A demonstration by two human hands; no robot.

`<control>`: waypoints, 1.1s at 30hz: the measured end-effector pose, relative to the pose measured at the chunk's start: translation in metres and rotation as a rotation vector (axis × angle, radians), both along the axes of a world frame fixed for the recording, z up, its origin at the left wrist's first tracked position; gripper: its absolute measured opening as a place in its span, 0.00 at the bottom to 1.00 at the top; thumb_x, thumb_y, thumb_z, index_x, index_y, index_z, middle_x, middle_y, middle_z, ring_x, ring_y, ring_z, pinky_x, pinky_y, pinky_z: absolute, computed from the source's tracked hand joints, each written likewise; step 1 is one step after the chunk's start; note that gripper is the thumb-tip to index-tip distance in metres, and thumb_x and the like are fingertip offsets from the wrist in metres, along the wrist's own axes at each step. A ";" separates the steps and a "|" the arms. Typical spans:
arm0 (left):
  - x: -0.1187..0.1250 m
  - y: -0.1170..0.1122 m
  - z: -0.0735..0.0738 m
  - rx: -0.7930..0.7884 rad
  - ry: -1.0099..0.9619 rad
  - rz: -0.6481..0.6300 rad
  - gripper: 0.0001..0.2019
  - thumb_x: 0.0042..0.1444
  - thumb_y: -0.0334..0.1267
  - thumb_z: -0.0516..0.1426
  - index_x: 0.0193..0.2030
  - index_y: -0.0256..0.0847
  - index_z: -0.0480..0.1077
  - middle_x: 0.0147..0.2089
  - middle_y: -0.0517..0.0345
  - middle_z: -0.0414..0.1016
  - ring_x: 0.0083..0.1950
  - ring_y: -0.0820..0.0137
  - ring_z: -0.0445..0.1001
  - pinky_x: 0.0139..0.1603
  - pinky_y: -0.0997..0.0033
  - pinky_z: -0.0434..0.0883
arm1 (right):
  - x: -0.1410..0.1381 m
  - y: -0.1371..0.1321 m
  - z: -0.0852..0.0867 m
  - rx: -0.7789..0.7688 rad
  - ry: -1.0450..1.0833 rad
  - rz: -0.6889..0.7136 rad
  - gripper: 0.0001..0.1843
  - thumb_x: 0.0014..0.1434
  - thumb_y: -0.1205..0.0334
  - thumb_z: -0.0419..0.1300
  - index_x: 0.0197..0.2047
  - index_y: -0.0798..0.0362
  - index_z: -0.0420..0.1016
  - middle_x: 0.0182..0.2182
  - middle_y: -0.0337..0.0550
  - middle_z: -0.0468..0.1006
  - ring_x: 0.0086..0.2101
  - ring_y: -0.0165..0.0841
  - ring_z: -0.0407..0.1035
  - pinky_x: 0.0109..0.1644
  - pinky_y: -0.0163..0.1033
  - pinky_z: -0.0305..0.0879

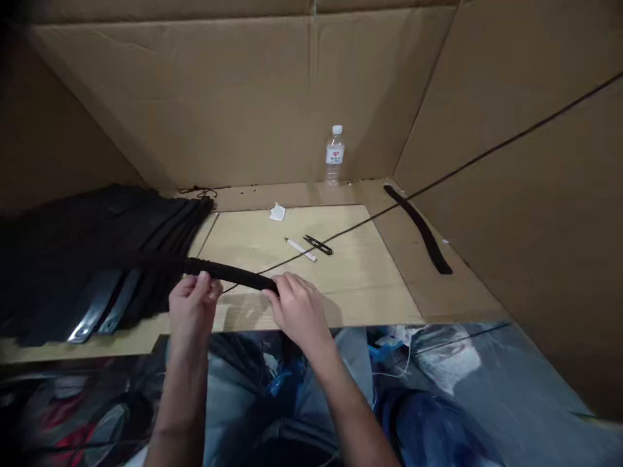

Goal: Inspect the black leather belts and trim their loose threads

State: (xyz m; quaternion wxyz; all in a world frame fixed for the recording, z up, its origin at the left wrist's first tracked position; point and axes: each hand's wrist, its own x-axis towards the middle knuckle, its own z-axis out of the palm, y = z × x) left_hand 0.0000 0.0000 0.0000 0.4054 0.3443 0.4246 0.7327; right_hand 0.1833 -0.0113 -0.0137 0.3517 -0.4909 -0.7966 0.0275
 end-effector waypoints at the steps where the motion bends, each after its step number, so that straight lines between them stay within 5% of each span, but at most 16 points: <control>1: -0.002 -0.001 -0.002 -0.013 0.046 0.034 0.22 0.46 0.42 0.66 0.18 0.35 0.58 0.16 0.66 0.54 0.19 0.80 0.57 0.23 0.78 0.56 | -0.001 0.000 0.000 0.009 0.004 -0.004 0.12 0.66 0.56 0.53 0.42 0.56 0.70 0.35 0.40 0.71 0.39 0.30 0.66 0.43 0.33 0.59; 6: -0.002 -0.003 -0.004 -0.069 0.095 0.066 0.20 0.47 0.43 0.65 0.18 0.33 0.62 0.17 0.64 0.56 0.19 0.82 0.53 0.21 0.78 0.50 | -0.003 0.000 0.002 0.069 -0.003 0.000 0.12 0.66 0.58 0.51 0.38 0.58 0.69 0.35 0.41 0.71 0.37 0.28 0.66 0.39 0.33 0.58; 10: 0.002 -0.004 -0.001 -0.086 0.004 -0.043 0.14 0.48 0.44 0.65 0.31 0.31 0.74 0.24 0.59 0.66 0.22 0.82 0.54 0.22 0.80 0.52 | -0.004 0.001 0.003 0.116 -0.023 -0.021 0.08 0.65 0.64 0.50 0.41 0.57 0.69 0.43 0.41 0.71 0.41 0.28 0.66 0.43 0.33 0.58; 15: -0.009 -0.002 -0.003 -0.091 0.135 -0.119 0.13 0.47 0.42 0.65 0.30 0.32 0.74 0.30 0.53 0.73 0.26 0.78 0.62 0.30 0.76 0.62 | -0.004 0.007 0.002 0.105 -0.036 -0.057 0.19 0.67 0.53 0.50 0.53 0.56 0.68 0.44 0.44 0.71 0.45 0.33 0.62 0.50 0.38 0.55; 22: -0.001 0.002 -0.003 -0.148 0.076 0.002 0.17 0.43 0.40 0.67 0.17 0.33 0.65 0.17 0.61 0.63 0.20 0.80 0.57 0.21 0.78 0.54 | -0.008 0.005 0.005 0.131 0.148 -0.123 0.15 0.63 0.53 0.56 0.46 0.56 0.71 0.41 0.45 0.70 0.44 0.32 0.61 0.50 0.38 0.53; 27: 0.011 0.001 -0.003 -0.143 0.049 -0.014 0.18 0.44 0.41 0.67 0.19 0.33 0.64 0.18 0.63 0.59 0.22 0.81 0.56 0.23 0.80 0.55 | -0.014 0.000 0.003 0.110 0.135 -0.123 0.07 0.59 0.68 0.54 0.29 0.58 0.64 0.29 0.42 0.66 0.35 0.30 0.60 0.41 0.34 0.55; 30: 0.010 0.000 -0.002 -0.119 0.031 -0.039 0.15 0.43 0.41 0.67 0.23 0.33 0.67 0.21 0.62 0.63 0.25 0.80 0.60 0.26 0.79 0.58 | -0.012 -0.002 0.003 0.023 0.214 -0.092 0.03 0.58 0.67 0.55 0.32 0.57 0.64 0.32 0.41 0.67 0.35 0.28 0.63 0.40 0.31 0.57; 33: 0.006 0.000 -0.002 -0.054 -0.017 -0.052 0.15 0.43 0.42 0.67 0.23 0.33 0.68 0.22 0.60 0.64 0.26 0.78 0.62 0.27 0.78 0.60 | -0.006 -0.004 0.005 -0.100 0.302 -0.004 0.12 0.60 0.58 0.57 0.43 0.57 0.67 0.38 0.41 0.71 0.40 0.28 0.66 0.43 0.30 0.59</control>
